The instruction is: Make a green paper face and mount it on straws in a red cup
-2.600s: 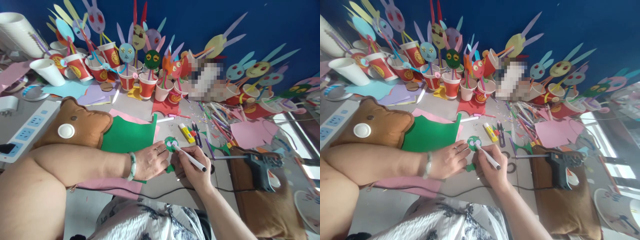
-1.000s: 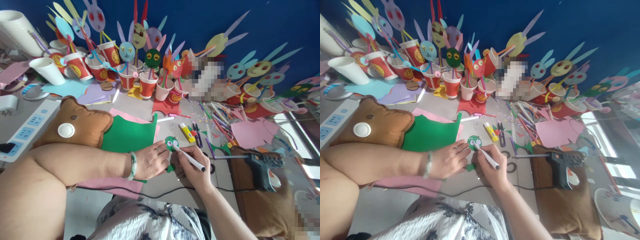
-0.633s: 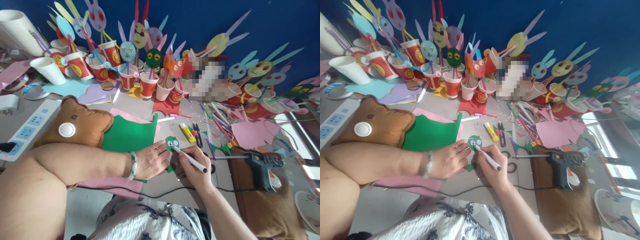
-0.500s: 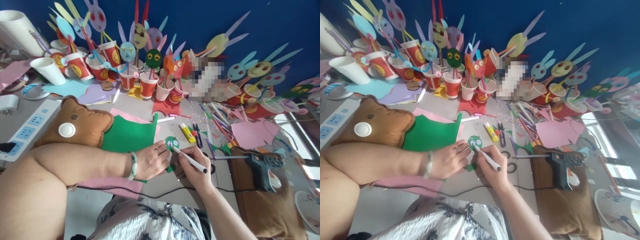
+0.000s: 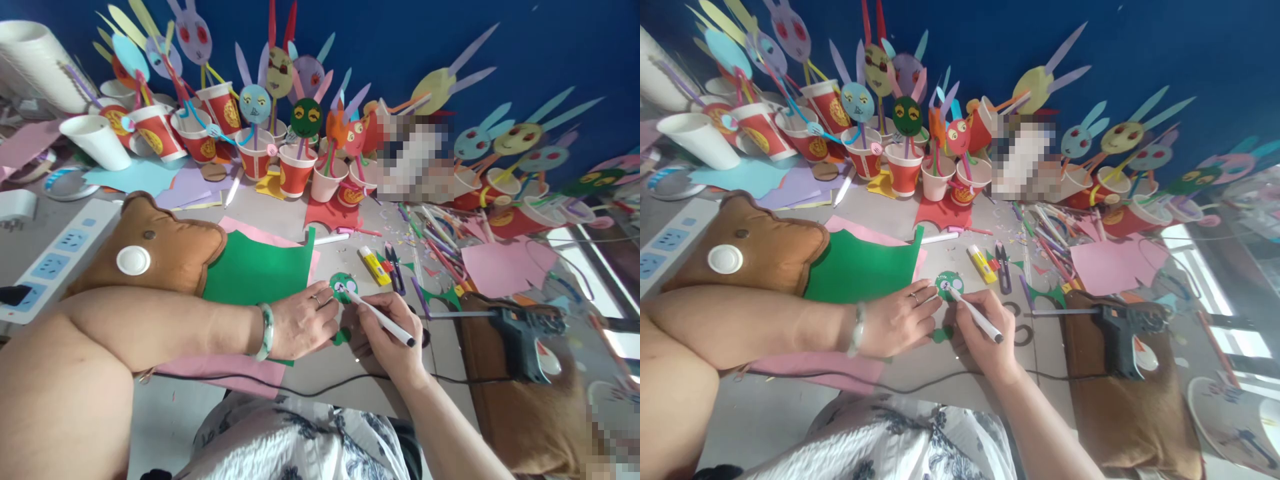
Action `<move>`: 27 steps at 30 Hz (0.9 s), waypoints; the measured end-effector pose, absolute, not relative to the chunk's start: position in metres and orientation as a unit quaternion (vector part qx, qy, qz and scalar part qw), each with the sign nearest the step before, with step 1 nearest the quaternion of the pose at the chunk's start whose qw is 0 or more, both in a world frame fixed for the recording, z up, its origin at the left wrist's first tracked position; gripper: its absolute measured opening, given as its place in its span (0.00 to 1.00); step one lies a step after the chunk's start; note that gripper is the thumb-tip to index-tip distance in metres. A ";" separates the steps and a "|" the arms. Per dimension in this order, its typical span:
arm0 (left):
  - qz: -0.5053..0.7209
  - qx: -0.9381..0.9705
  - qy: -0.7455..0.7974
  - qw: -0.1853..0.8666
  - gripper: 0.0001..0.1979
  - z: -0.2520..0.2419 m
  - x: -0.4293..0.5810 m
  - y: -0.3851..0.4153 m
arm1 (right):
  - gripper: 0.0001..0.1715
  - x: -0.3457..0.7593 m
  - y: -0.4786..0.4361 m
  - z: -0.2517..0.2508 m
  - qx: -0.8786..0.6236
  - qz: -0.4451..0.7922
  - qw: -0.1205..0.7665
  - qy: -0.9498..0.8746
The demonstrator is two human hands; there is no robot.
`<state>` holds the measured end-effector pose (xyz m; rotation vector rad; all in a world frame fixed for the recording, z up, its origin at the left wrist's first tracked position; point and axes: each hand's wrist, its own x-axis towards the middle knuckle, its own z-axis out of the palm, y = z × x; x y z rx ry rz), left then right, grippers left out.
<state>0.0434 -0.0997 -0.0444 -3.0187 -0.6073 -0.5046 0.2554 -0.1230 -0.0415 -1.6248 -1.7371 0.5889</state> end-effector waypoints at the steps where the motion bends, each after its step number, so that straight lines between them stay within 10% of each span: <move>1: -0.166 -0.967 -0.194 0.012 0.13 -0.044 0.044 -0.100 | 0.07 0.256 -0.123 -0.042 -0.627 0.230 0.340 -0.662; 27: -0.158 -0.968 -0.194 0.023 0.14 -0.044 0.043 -0.100 | 0.07 0.256 -0.123 -0.048 -0.615 0.250 0.349 -0.662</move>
